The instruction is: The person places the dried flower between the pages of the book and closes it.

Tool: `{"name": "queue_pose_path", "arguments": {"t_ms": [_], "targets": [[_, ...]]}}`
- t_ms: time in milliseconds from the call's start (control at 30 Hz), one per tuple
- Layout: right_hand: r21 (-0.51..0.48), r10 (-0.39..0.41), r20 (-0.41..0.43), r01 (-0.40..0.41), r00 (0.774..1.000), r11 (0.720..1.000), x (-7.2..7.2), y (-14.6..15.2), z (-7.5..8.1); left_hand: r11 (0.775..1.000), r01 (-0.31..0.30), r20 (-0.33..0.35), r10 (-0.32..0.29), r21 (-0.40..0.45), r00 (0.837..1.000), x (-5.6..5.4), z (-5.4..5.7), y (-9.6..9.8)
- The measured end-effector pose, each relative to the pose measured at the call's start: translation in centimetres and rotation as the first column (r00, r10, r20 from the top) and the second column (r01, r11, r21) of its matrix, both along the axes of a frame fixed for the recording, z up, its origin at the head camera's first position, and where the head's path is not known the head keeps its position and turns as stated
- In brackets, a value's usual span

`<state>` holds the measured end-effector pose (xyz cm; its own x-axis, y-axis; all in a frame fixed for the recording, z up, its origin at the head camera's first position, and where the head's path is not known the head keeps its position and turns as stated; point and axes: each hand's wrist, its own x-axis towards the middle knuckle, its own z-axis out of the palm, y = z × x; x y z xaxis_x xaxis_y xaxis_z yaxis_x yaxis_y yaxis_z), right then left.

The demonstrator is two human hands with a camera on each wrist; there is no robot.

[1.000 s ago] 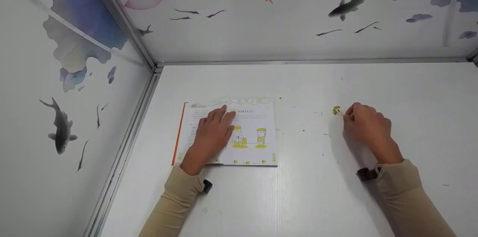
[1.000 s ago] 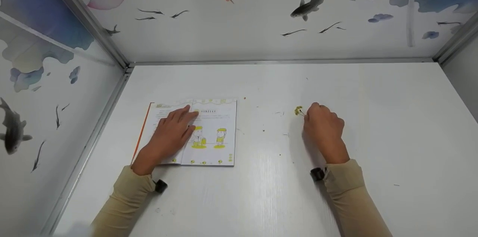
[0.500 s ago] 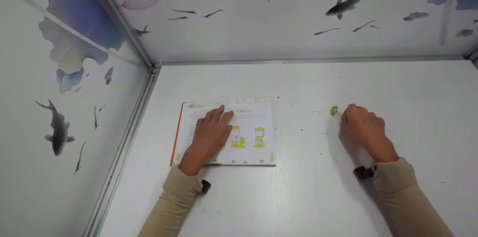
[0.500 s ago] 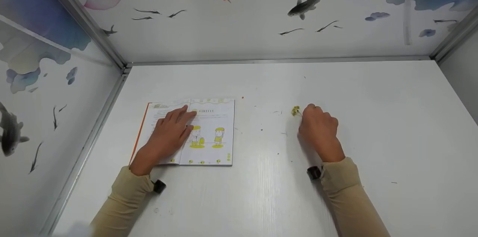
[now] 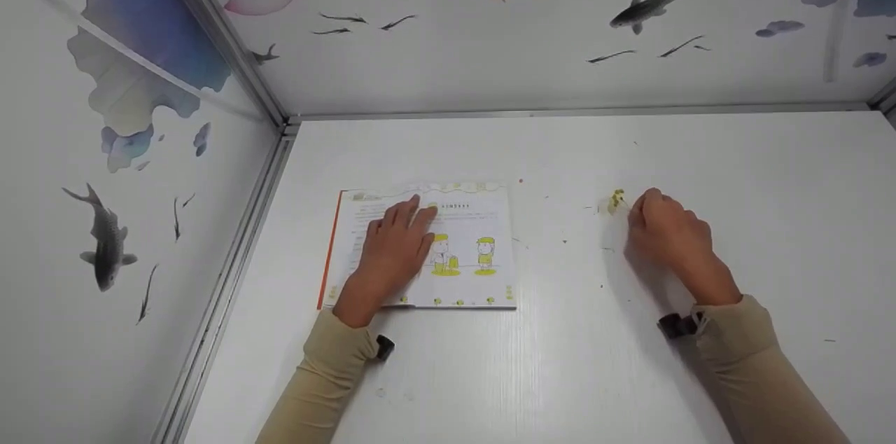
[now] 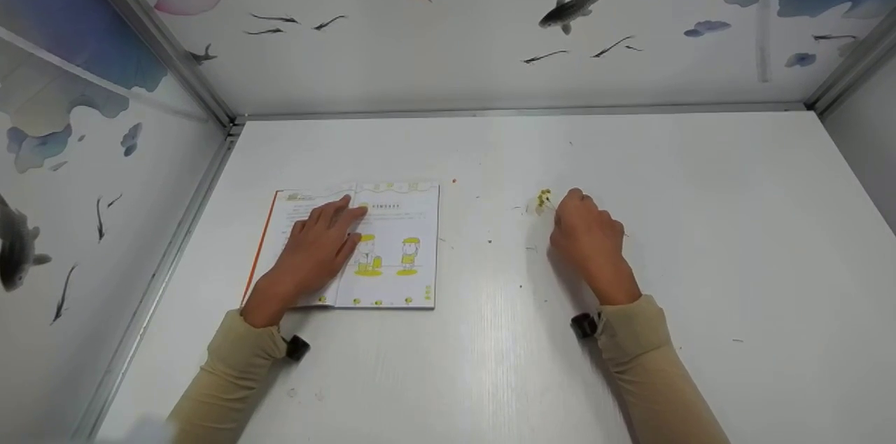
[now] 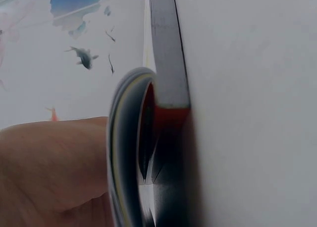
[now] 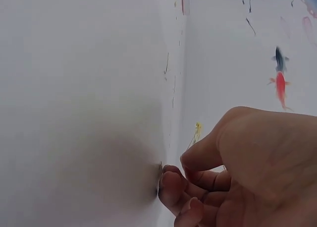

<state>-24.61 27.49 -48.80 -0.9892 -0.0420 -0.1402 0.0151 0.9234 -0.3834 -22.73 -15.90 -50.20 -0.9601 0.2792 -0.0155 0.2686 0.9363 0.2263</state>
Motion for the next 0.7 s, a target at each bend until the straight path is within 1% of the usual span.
{"name": "queue_pose_path", "arguments": {"t_ms": [133,333,500,700], "targets": [[-0.029,0.02,-0.01,-0.021,1.0,0.999,0.3,-1.4,0.0,1.0,0.003,0.008,-0.003,0.0,1.0,0.0,-0.1,0.0],[-0.067,0.061,-0.05,-0.065,0.997,0.996,1.0,-3.2,0.0,1.0,0.003,0.006,-0.004,0.005,1.0,-0.1,-0.1,-0.1],[-0.066,0.112,-0.092,-0.119,0.989,0.991,1.4,-5.4,-0.2,1.0,-0.001,0.018,0.0,0.011,1.0,-0.1,-0.3,-0.1],[-0.069,0.175,-0.089,-0.181,0.981,0.981,1.6,-8.6,-0.2,1.0,-0.004,0.021,0.004,0.027,1.0,-0.2,-0.2,-0.1]]}}
